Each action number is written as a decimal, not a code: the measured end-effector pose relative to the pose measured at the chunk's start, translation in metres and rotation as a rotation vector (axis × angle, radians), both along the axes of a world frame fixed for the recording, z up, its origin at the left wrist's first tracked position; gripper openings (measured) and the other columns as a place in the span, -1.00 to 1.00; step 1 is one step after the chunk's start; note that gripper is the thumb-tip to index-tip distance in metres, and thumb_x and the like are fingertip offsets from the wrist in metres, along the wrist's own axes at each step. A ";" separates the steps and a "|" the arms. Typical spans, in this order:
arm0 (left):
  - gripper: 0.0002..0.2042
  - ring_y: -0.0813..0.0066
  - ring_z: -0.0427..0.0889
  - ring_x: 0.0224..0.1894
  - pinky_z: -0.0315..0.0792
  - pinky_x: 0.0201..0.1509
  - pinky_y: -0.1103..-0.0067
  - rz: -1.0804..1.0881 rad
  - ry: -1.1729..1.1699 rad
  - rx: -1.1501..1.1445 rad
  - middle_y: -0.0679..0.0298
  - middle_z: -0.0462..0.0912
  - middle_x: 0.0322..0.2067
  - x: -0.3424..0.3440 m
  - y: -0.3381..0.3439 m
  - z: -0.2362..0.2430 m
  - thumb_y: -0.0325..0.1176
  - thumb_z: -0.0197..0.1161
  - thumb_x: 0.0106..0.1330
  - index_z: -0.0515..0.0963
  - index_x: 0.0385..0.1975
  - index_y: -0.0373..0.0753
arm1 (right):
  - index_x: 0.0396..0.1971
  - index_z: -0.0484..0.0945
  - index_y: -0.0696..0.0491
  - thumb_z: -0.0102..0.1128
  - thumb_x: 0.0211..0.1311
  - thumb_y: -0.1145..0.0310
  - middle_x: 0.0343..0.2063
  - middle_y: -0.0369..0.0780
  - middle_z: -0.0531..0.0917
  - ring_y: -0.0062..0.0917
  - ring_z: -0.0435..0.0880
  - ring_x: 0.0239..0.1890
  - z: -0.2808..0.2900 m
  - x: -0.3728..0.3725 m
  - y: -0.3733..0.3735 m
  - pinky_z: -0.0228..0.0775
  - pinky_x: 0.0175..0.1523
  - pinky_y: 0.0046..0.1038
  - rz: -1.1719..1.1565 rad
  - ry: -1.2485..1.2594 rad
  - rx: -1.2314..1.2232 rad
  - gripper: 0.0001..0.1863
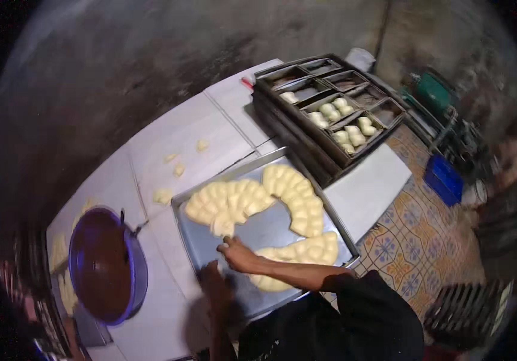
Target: The person takes dough pieces from a tray, adds chocolate filling from a bowl, shapes the dough around the filling by hand, and places the filled rolls into baking tins.
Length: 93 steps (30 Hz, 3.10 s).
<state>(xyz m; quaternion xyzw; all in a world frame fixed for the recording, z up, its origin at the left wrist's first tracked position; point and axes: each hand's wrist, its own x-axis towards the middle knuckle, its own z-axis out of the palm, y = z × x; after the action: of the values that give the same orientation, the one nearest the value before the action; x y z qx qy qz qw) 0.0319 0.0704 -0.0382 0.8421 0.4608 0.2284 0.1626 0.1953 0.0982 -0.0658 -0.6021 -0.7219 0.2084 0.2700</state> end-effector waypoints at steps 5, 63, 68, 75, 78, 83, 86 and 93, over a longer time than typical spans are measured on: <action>-0.52 -0.02 0.40 -0.01 0.24 0.17 0.22 -0.069 0.246 0.177 -0.01 0.48 -0.17 -0.011 0.003 -0.030 -0.49 0.22 -0.07 0.41 -0.05 -0.38 | -0.01 0.43 0.04 0.30 -0.02 0.52 -0.09 -0.30 0.49 -0.64 0.48 -0.11 0.099 0.086 -0.004 0.38 -0.06 -0.55 0.192 1.179 -0.565 -0.51; -0.57 0.26 0.50 0.06 0.38 0.15 0.42 0.413 -0.566 -0.343 0.13 0.49 -0.01 -0.050 0.012 -0.018 -0.52 0.20 0.21 0.35 0.10 -0.36 | -0.19 0.58 0.21 0.08 0.08 0.52 -0.34 -0.06 0.66 -0.19 0.63 -0.27 0.212 0.410 0.139 0.47 -0.12 -0.21 -0.598 -0.741 0.675 -0.73; -0.76 0.42 0.56 -0.07 0.40 0.07 0.52 0.475 -0.645 -0.286 0.23 0.58 -0.17 -0.018 0.010 0.038 -0.58 0.11 0.26 0.48 -0.07 -0.35 | -0.01 0.52 0.11 0.08 0.23 0.48 -0.10 -0.14 0.61 -0.40 0.59 -0.09 0.217 0.212 0.057 0.40 0.04 -0.44 0.048 0.145 -0.218 -0.69; -0.80 0.49 0.57 -0.08 0.44 0.00 0.57 0.379 -0.765 -0.389 0.23 0.58 -0.11 -0.006 -0.029 0.060 -0.59 0.17 0.24 0.52 -0.14 -0.28 | 0.01 0.49 0.07 0.16 0.19 0.36 -0.16 -0.09 0.56 -0.17 0.49 -0.04 0.053 0.075 -0.008 0.37 0.06 -0.25 0.556 -0.032 0.008 -0.63; -0.83 0.47 0.58 -0.07 0.48 -0.06 0.57 0.213 -0.774 -0.157 0.18 0.58 -0.08 -0.013 -0.054 0.032 -0.59 0.16 0.25 0.54 -0.17 -0.28 | -0.12 0.48 0.14 0.14 0.19 0.42 -0.28 -0.08 0.52 -0.17 0.49 -0.14 0.048 0.058 -0.017 0.37 -0.02 -0.23 0.575 -0.043 -0.020 -0.74; -0.85 0.43 0.57 -0.04 0.50 -0.09 0.58 0.198 -0.583 -0.156 0.15 0.55 -0.03 -0.023 -0.064 0.023 -0.58 0.16 0.27 0.56 -0.19 -0.30 | -0.29 0.41 0.18 0.13 0.17 0.44 -0.38 -0.04 0.43 -0.19 0.48 -0.29 0.129 0.043 -0.007 0.33 -0.17 -0.26 0.382 0.293 -0.067 -0.83; -0.65 0.38 0.44 0.12 0.39 0.09 0.53 0.079 -0.951 -0.438 0.14 0.46 0.02 -0.006 -0.055 0.051 -0.55 0.18 0.26 0.39 0.05 -0.34 | -0.30 0.45 0.18 0.15 0.18 0.38 -0.38 -0.08 0.43 -0.19 0.47 -0.30 0.180 0.027 0.003 0.33 -0.17 -0.27 0.399 0.316 0.189 -0.81; -0.75 0.56 0.50 -0.10 0.39 -0.04 0.53 0.086 -0.746 -0.602 0.26 0.59 -0.25 0.036 -0.021 0.063 -0.44 0.19 0.28 0.48 -0.08 -0.38 | -0.35 0.54 0.16 0.28 0.06 0.46 -0.38 -0.20 0.50 -0.46 0.54 -0.35 0.195 -0.013 0.005 0.40 -0.25 -0.48 0.375 0.523 0.459 -0.84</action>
<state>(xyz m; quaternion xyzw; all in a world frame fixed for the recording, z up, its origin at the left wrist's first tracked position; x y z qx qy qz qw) 0.0675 0.0493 0.0244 0.5982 0.4512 0.3779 0.5439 0.1825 0.1029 0.1291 -0.3103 -0.7541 0.2336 0.5297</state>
